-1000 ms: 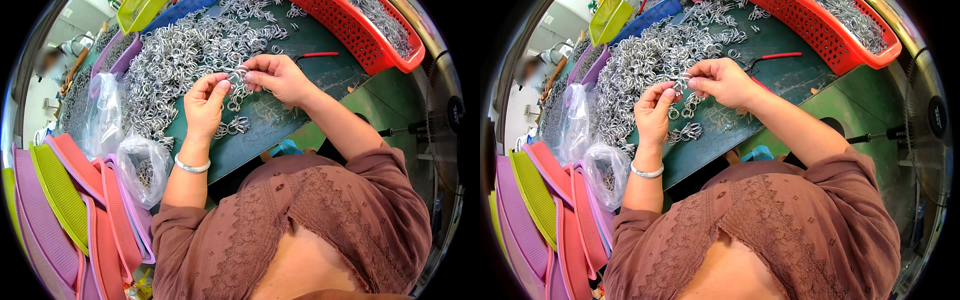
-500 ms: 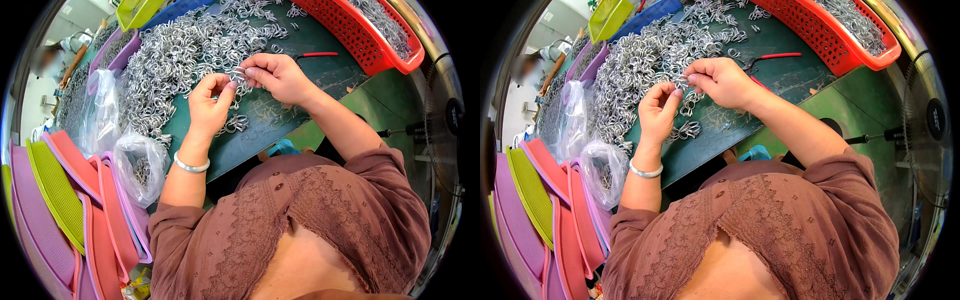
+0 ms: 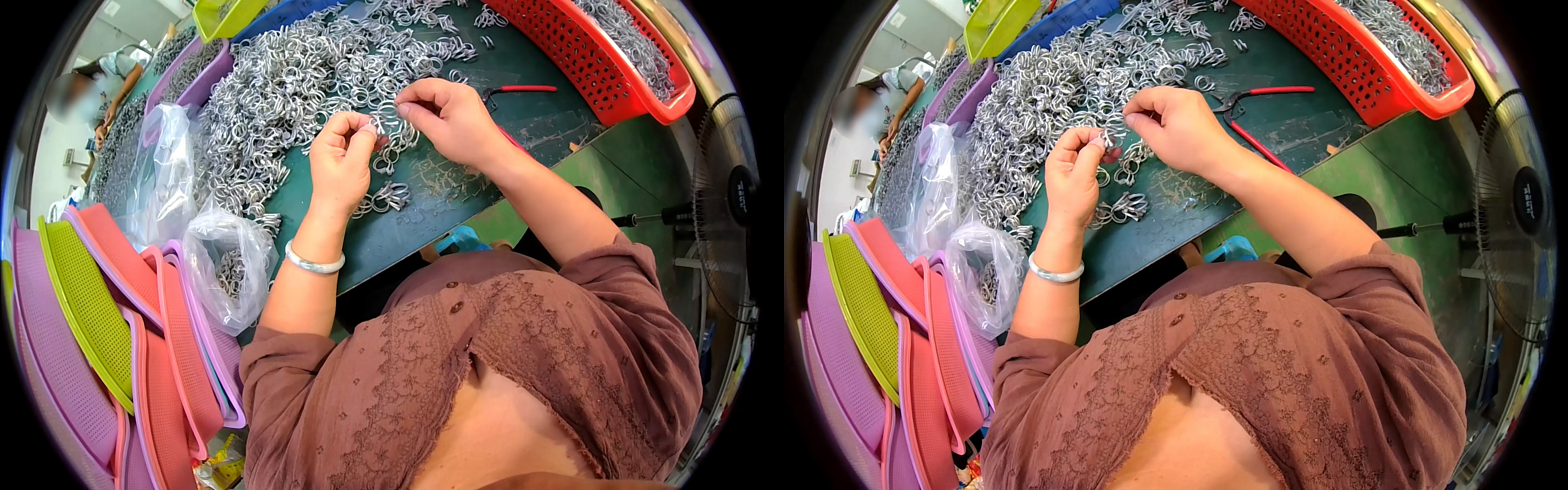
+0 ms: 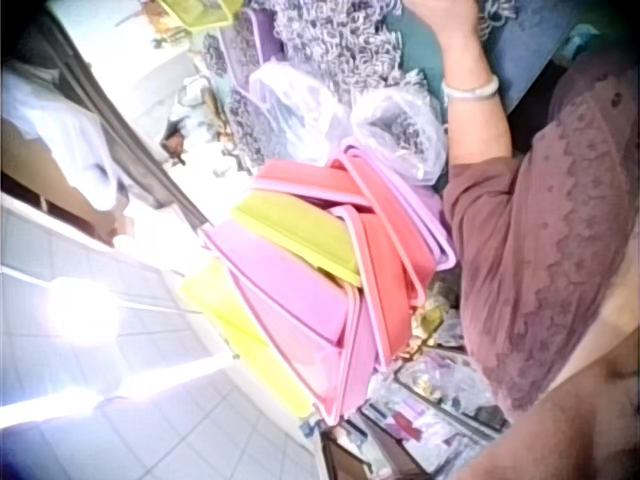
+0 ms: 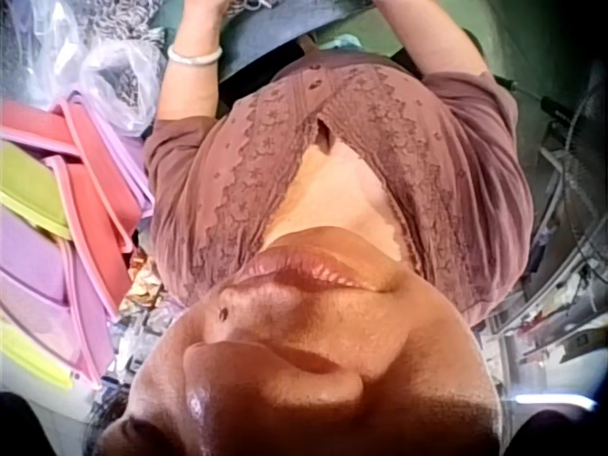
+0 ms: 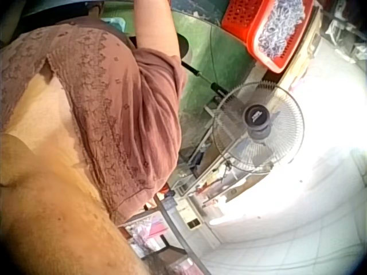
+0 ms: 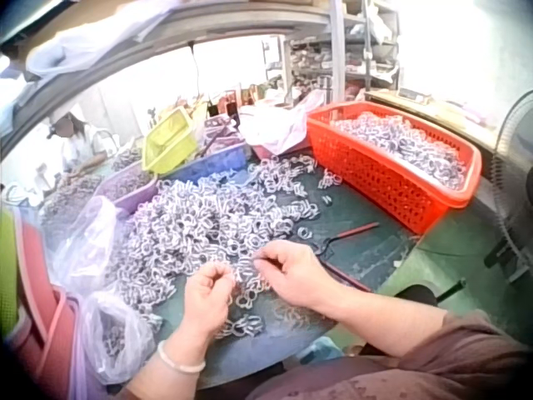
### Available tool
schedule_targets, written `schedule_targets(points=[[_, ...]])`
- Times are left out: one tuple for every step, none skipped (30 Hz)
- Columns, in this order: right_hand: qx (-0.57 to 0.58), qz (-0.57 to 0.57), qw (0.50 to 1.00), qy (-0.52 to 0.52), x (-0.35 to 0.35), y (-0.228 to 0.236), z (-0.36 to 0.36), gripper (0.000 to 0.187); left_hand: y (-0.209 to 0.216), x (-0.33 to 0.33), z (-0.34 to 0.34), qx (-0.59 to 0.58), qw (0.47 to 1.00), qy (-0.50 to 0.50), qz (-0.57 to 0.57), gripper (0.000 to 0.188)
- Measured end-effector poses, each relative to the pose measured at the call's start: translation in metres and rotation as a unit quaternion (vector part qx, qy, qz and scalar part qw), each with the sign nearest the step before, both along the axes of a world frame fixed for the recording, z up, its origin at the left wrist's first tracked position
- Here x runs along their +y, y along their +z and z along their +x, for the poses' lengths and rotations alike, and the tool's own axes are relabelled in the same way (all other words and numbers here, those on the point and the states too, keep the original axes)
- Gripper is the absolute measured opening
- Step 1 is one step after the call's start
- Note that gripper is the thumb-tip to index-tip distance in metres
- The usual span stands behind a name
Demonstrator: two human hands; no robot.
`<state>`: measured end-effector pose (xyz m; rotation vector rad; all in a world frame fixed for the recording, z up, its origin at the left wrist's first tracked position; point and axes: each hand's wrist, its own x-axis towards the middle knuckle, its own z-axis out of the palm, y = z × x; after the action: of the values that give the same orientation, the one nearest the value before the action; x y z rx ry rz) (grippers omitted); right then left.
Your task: The person connects small metal rings using pliers and by hand, then puts the assembled components into a red basket.
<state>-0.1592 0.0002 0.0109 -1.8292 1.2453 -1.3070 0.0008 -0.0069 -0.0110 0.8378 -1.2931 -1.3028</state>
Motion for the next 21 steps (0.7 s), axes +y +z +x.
schedule_targets(points=[[-0.004, -0.021, 1.0, -0.001, -0.004, -0.007, -0.002, 0.009, 0.001, 0.0, 0.0, 0.008, 1.0, -0.017, 0.016, 0.006], [-0.009, -0.042, 0.999, -0.002, -0.006, -0.01, -0.003, 0.01, 0.001, -0.001, 0.001, 0.016, 0.999, -0.034, 0.031, 0.007], [0.007, -0.06, 0.998, -0.003, -0.006, -0.009, -0.003, 0.013, 0.001, -0.001, 0.003, 0.024, 0.997, -0.05, 0.048, 0.008], [0.023, -0.077, 0.997, -0.004, -0.005, -0.007, -0.003, 0.015, 0.001, -0.002, 0.004, 0.041, 0.995, -0.058, 0.064, 0.008], [0.038, -0.094, 0.995, -0.005, -0.005, -0.005, -0.003, 0.018, 0.001, -0.003, 0.006, 0.058, 0.993, -0.066, 0.081, 0.009], [0.004, -0.065, 0.998, 0.016, -0.008, -0.008, -0.003, 0.019, 0.002, -0.003, 0.007, 0.074, 0.99, -0.075, 0.096, 0.01], [-0.03, -0.036, 0.998, 0.038, -0.014, -0.014, -0.004, 0.021, 0.002, -0.004, 0.007, 0.082, 0.988, -0.083, 0.101, 0.009], [-0.064, -0.007, 0.996, 0.06, -0.017, -0.017, -0.005, 0.023, 0.002, -0.004, 0.007, 0.076, 0.988, -0.086, 0.104, 0.009], [-0.121, 0.063, 0.986, 0.1, -0.016, -0.013, -0.007, 0.022, 0.002, -0.004, 0.008, 0.07, 0.988, -0.088, 0.107, 0.009], [-0.177, 0.131, 0.965, 0.14, -0.014, -0.006, -0.009, 0.022, 0.001, -0.005, 0.008, 0.064, 0.988, -0.091, 0.111, 0.009], [-0.232, 0.199, 0.936, 0.178, -0.013, -0.002, -0.012, 0.022, 0.002, -0.005, 0.009, 0.062, 0.988, -0.092, 0.109, 0.009], [-0.247, 0.218, 0.927, 0.181, -0.013, -0.002, -0.013, 0.021, 0.003, -0.006, 0.009, 0.06, 0.988, -0.093, 0.107, 0.009], [-0.262, 0.237, 0.917, 0.183, -0.013, -0.002, -0.015, 0.019, 0.003, -0.005, 0.009, 0.058, 0.988, -0.093, 0.105, 0.009], [-0.277, 0.256, 0.907, 0.186, -0.014, -0.002, -0.017, 0.018, 0.003, -0.005, 0.009, 0.077, 0.985, -0.108, 0.11, 0.009], [-0.308, 0.279, 0.889, 0.192, -0.015, -0.005, -0.018, 0.015, 0.003, -0.005, 0.009, 0.096, 0.981, -0.122, 0.115, 0.01], [-0.326, 0.287, 0.88, 0.193, -0.016, -0.007, -0.018, 0.014, 0.002, -0.005, 0.008, 0.115, 0.977, -0.136, 0.12, 0.01], [-0.344, 0.294, 0.87, 0.194, -0.016, -0.008, -0.018, 0.013, 0.002, -0.005, 0.008, 0.12, 0.976, -0.133, 0.123, 0.011], [-0.362, 0.301, 0.86, 0.195, -0.016, -0.008, -0.019, 0.012, 0.002, -0.005, 0.007, 0.126, 0.976, -0.129, 0.126, 0.011], [-0.366, 0.303, 0.86, 0.188, -0.016, -0.008, -0.019, 0.011, 0.002, -0.005, 0.007, 0.131, 0.975, -0.125, 0.129, 0.012], [-0.37, 0.304, 0.859, 0.181, -0.016, -0.007, -0.02, 0.01, 0.002, -0.006, 0.008, 0.109, 0.981, -0.098, 0.126, 0.013], [-0.374, 0.307, 0.858, 0.174, -0.016, -0.007, -0.02, 0.01, 0.0, -0.007, 0.008, 0.086, 0.986, -0.07, 0.123, 0.014]])
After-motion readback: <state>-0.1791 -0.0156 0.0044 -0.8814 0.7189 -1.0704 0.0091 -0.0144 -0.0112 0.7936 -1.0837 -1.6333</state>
